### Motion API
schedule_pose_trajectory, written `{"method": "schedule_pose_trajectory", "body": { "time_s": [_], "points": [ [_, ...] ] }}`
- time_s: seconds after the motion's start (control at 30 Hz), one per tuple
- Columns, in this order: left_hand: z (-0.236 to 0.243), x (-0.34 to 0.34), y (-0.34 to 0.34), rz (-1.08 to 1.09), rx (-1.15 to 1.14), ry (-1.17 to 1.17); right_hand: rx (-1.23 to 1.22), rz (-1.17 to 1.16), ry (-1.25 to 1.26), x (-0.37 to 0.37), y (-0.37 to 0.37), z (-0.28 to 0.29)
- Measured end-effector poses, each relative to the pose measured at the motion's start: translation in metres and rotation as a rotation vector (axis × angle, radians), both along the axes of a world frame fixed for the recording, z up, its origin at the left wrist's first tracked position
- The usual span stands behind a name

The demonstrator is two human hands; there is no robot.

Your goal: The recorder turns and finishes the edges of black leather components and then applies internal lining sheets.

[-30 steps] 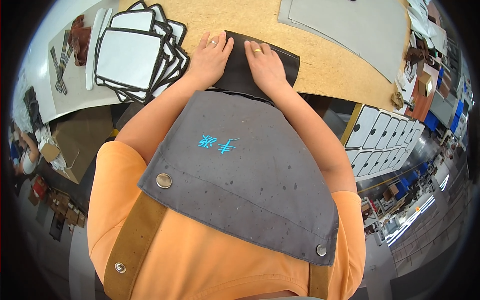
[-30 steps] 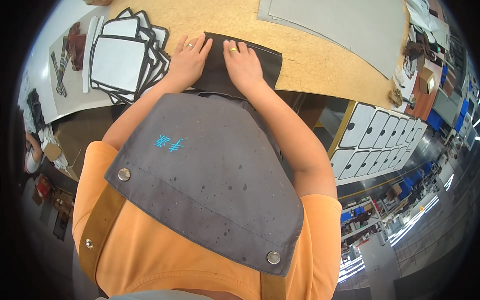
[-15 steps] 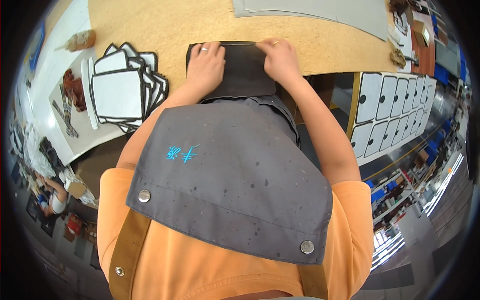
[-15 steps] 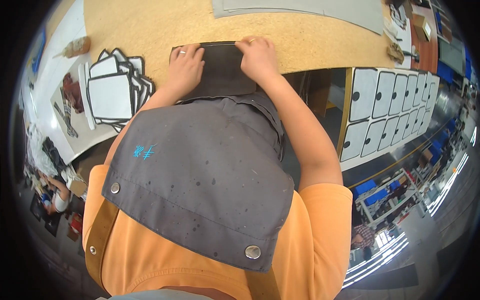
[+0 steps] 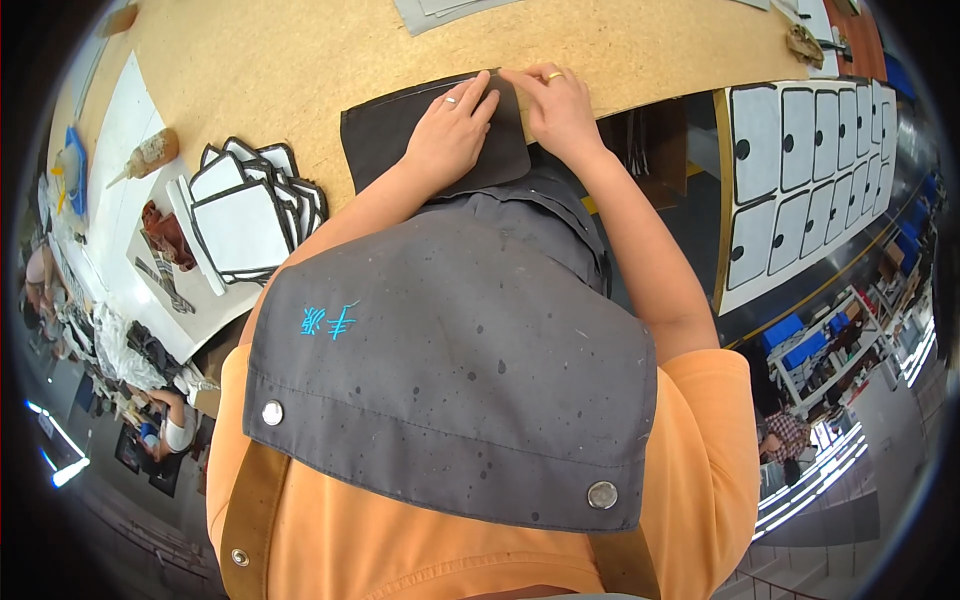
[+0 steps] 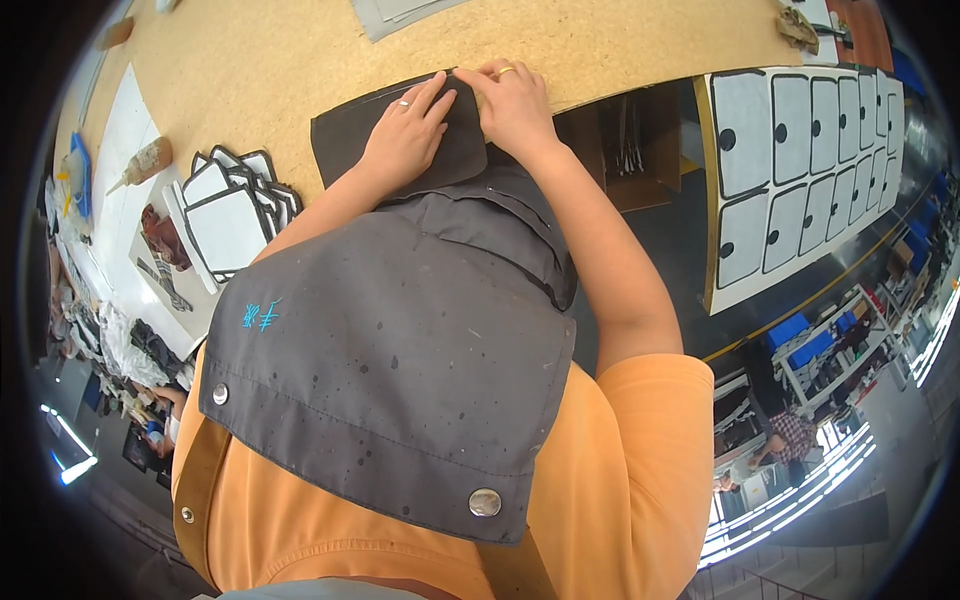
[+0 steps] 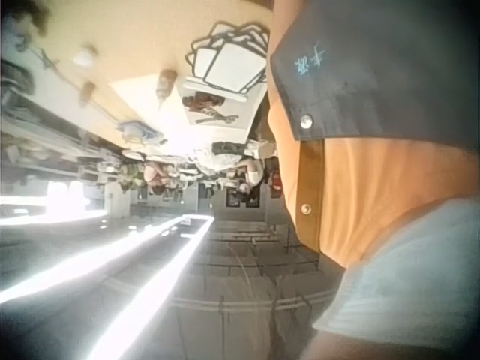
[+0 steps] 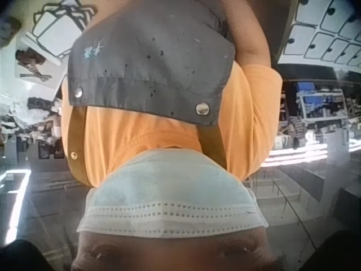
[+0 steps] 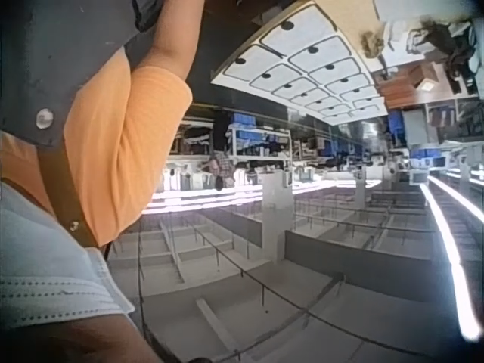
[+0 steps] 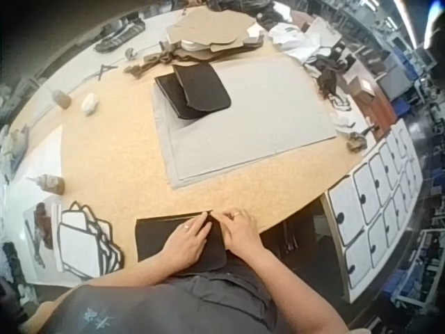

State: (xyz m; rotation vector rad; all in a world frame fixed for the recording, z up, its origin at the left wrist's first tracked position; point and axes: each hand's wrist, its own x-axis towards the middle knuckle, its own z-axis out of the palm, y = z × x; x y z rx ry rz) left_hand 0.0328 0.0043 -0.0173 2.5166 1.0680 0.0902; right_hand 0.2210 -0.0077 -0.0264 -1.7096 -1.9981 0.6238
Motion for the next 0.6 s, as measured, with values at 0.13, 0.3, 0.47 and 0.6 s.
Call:
{"method": "schedule_pose_trajectory", "body": {
  "time_s": [0.13, 0.3, 0.47, 0.6],
  "points": [
    [0.000, 0.001, 0.001, -0.040, 0.079, 0.025, 0.082, 0.150, -0.245, -0.005, 0.004, 0.003],
    [0.004, 0.003, 0.006, -0.059, 0.071, 0.094, 0.023, 0.170, -0.299, -0.003, 0.013, 0.005],
    [0.003, 0.002, 0.006, 0.035, -0.024, -0.051, -0.429, -0.188, -0.072, 0.008, -0.008, 0.016],
    [0.006, 0.004, 0.007, 0.136, -0.096, -0.157, -0.918, -0.180, 0.164, 0.004, -0.036, 0.029]
  ]
}}
